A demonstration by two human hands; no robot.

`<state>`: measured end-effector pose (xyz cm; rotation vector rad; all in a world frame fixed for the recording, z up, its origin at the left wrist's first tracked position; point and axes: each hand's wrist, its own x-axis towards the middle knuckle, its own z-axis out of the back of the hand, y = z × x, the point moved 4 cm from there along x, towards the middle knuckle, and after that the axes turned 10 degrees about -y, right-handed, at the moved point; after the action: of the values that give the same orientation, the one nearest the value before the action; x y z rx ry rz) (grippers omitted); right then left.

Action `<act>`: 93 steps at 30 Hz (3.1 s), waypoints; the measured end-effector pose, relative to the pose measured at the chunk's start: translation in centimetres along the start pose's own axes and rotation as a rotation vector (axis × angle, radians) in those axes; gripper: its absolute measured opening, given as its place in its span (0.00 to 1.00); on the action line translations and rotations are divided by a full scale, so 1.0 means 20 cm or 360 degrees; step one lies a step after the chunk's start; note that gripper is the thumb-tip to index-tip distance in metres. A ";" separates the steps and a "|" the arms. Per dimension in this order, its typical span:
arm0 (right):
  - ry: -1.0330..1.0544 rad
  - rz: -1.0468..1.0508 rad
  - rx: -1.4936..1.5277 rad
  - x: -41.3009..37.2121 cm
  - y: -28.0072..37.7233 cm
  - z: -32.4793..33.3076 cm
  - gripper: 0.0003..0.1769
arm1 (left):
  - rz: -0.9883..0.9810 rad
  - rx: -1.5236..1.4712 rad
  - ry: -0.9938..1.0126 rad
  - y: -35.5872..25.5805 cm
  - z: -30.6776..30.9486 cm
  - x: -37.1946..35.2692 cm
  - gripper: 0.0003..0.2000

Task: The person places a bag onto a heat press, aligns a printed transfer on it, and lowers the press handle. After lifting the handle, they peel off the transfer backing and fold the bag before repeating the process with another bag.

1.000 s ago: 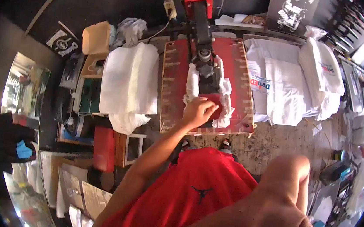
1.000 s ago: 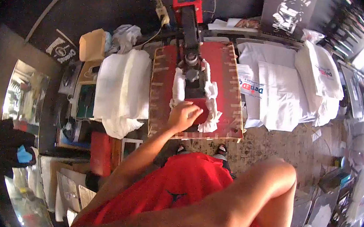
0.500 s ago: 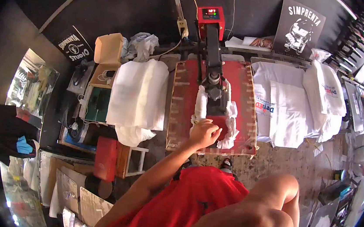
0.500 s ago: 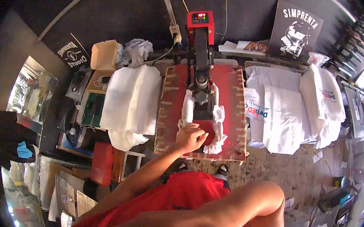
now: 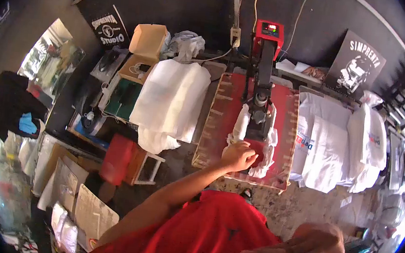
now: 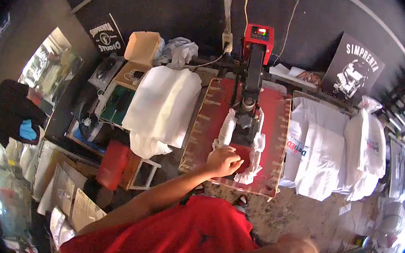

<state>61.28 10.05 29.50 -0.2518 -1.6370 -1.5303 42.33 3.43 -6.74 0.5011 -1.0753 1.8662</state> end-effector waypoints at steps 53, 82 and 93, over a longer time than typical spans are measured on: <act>-0.0744 -0.0712 -0.1855 -0.95 -1.70 0.13 0.08 | -0.0079 0.0263 0.0027 0.17 -0.15 0.48 0.12; -0.0593 -0.1065 -0.2020 -0.99 -1.74 0.13 0.12 | -0.0007 0.0315 0.0082 0.17 -0.14 0.45 0.17; -0.0684 -0.0871 -0.1977 -0.98 -1.72 0.13 0.12 | -0.0020 0.0328 0.0081 0.14 -0.12 0.46 0.17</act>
<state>49.49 12.31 -8.39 -0.8793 -0.8155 -2.9383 35.28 9.47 -2.97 0.5740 -0.8490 1.9785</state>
